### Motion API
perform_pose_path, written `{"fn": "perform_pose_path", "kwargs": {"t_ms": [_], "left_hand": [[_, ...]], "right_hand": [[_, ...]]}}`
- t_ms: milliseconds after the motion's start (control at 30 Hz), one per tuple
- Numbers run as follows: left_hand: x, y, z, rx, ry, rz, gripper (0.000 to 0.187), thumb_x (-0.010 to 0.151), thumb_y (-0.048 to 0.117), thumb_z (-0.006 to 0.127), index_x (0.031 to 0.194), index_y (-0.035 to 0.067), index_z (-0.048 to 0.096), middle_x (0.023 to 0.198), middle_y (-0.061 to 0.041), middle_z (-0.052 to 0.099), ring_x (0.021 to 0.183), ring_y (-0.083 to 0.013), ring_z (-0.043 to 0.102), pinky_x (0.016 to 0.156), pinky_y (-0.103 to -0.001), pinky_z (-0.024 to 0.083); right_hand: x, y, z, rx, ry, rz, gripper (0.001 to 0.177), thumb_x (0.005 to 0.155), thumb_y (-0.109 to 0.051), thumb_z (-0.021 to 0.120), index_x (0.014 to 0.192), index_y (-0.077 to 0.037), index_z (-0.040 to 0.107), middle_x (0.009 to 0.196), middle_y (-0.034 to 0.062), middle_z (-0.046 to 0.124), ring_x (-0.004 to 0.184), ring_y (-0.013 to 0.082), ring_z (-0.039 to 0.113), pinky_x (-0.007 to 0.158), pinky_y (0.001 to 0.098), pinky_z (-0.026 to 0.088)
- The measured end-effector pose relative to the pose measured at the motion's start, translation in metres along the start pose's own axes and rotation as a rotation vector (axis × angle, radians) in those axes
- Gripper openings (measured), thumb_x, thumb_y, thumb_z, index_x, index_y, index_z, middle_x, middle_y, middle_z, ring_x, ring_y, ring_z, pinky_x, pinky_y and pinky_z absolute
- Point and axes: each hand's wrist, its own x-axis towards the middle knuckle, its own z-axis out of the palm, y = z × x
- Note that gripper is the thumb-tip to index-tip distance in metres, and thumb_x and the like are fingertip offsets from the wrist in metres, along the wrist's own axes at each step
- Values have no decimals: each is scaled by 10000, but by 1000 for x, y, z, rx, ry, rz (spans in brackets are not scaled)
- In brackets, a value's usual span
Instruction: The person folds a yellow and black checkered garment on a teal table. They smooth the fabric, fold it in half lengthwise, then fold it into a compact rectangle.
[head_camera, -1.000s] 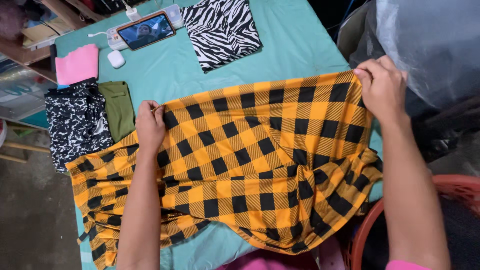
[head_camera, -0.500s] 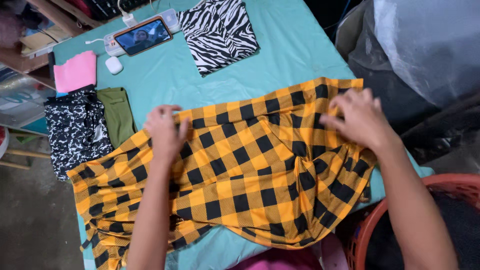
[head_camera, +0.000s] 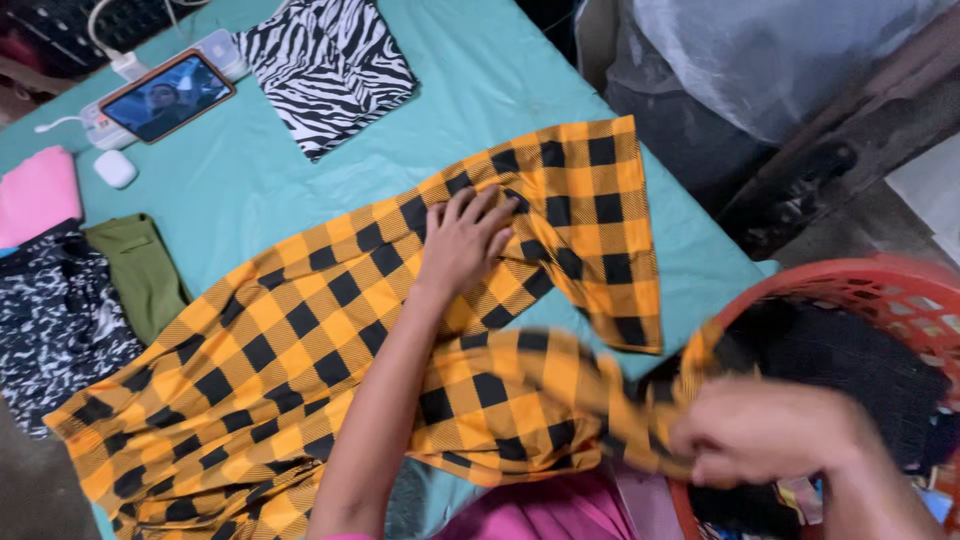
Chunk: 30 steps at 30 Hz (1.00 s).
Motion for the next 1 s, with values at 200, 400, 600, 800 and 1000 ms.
{"fn": "perform_pose_path", "kwargs": {"t_ms": [200,400,600,800,1000], "left_hand": [[6,0,2,46,54,-19,354,1032,351,569,1345,211,657,1474,-68,555,1369,-332,459,1092,-530,312],[-24,0,-42,5,18,-103,320,1024,359,591,1285,187,665,1393,-28,622,1389,-296,502,1162,-488,359],[-82,18,-58,-13,-214,85,614,956,586,537,1448,218,533,1566,-131,424,1469,-375,334,1189,-573,206],[-106,21,-64,89,-337,210,688,990,654,391,1570,284,420,1675,-130,270,1553,-377,170,1218,-616,83],[-103,9,-79,-51,-324,258,645,1013,609,387,1543,252,477,1664,-132,311,1544,-390,228,1235,-598,142]], "right_hand": [[21,28,3,579,368,99,323,928,-347,635,1208,-239,755,830,15,856,839,206,807,753,360,644],[125,127,-79,194,1278,488,539,931,-418,689,1238,17,606,1159,278,633,1027,491,619,835,554,497],[188,199,-119,109,1375,481,291,995,-285,710,1077,-19,626,1053,280,682,1035,483,662,883,565,522],[163,244,-163,223,1818,407,219,1099,-208,679,1097,-19,568,931,222,708,906,460,680,819,547,505],[173,248,-164,274,1643,244,378,1043,-330,725,1150,8,594,938,212,724,928,419,706,833,495,528]]}}
